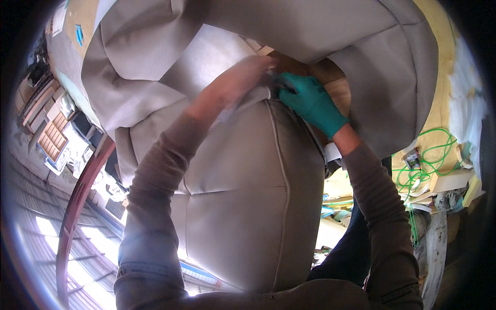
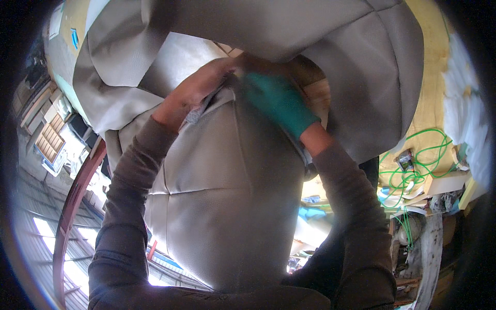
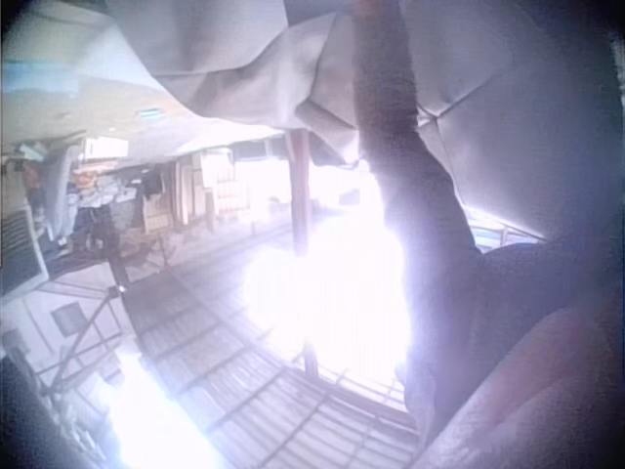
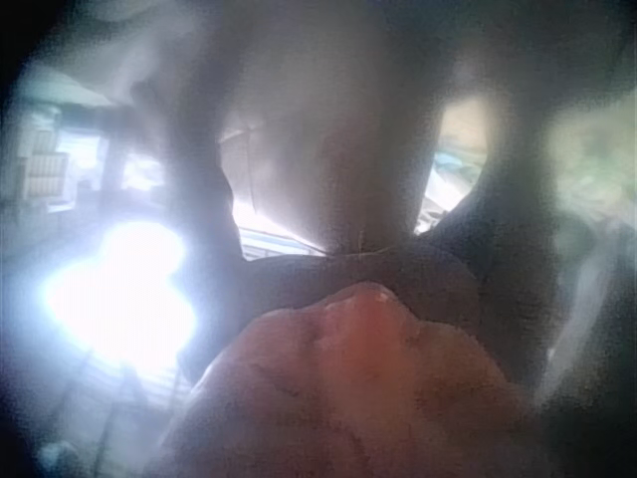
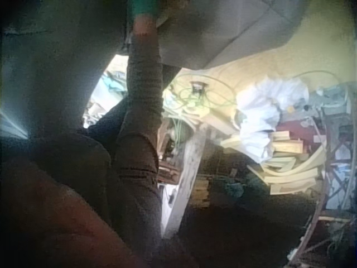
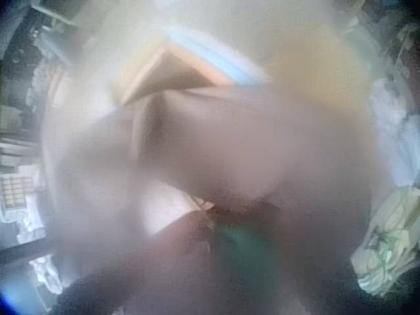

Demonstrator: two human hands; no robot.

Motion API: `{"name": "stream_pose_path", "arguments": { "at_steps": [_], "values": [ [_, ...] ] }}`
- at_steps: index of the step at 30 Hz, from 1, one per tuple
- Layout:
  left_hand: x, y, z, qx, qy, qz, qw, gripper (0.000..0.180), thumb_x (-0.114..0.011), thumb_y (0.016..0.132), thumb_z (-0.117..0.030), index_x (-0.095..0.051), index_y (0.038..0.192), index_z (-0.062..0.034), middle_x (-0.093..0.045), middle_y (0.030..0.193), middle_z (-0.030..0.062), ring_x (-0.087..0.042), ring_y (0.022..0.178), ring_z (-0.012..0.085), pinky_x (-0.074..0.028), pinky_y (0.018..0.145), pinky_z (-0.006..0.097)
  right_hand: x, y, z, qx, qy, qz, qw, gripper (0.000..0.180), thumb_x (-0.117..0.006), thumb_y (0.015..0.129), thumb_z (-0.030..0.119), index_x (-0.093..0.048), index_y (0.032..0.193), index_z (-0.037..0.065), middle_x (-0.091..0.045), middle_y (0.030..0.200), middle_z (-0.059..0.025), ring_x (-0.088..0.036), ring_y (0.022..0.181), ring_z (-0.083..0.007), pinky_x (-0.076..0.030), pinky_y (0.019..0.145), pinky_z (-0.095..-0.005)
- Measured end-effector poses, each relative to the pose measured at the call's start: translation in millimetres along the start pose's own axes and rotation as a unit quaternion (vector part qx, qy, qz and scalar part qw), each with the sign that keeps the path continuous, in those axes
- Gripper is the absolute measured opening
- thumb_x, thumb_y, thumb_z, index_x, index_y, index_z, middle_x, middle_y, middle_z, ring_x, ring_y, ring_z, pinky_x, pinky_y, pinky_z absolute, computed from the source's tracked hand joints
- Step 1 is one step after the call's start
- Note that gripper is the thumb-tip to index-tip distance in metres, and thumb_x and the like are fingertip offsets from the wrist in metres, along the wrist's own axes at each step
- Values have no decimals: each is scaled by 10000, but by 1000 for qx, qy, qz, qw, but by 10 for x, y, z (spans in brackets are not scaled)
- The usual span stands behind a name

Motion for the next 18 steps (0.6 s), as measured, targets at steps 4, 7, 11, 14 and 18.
{"name": "stream_pose_path", "arguments": {
  "at_steps": [4, 7, 11, 14, 18],
  "values": [
    [-130, 213, -130, 5, 138, 74, 988, 382, -599, 1082, -241, -663, 1348, 26, -730, 1138, 87, -651, 972, 213, -515, 942, 359, -71, -60, -5, -12, -46, -32, 998, 229, -643, 1013, 197, -711, 1156, 31, -722, 1039, -250, -713, 948, -454, -573, 773, -472],
    [-119, 200, -210, -18, 81, 113, 990, 426, -641, 1069, -273, -638, 1388, 9, -701, 1268, 131, -657, 1108, 217, -509, 1040, 339, -74, -110, 29, -16, -45, -72, 996, 219, -642, 1005, 189, -705, 1132, 22, -719, 1014, -252, -714, 914, -449, -562, 754, -485],
    [21, 107, -213, -4, 125, 77, 989, 462, -717, 980, -171, -577, 1376, 22, -677, 1176, 127, -667, 1092, 235, -544, 979, 338, -34, -72, -23, -36, 20, -78, 996, 218, -654, 1037, 246, -725, 1151, 73, -741, 969, -218, -728, 855, -393, -589, 743, -451],
    [57, 119, -237, -5, 143, 48, 989, 467, -735, 962, -165, -588, 1362, 26, -675, 1174, 129, -667, 1072, 225, -554, 935, 321, -53, -38, -152, -100, 58, -22, 993, 240, -667, 1030, 253, -730, 1183, 79, -746, 1068, -213, -732, 940, -377, -590, 794, -437],
    [29, 159, -263, 8, 157, 21, 987, 470, -734, 951, -179, -597, 1347, 35, -674, 1184, 135, -669, 1036, 220, -556, 907, 319, 50, -118, 90, 32, 175, -79, 981, 377, -689, 1044, 388, -678, 1143, 24, -692, 1045, -135, -651, 977, -214, -517, 881, -368]
  ]
}}
Point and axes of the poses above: each hand's wrist, its own y-axis towards the middle knuckle, its own x-axis out of the back of the hand, z = x × y, the point moved 7 cm from there along y, towards the middle knuckle
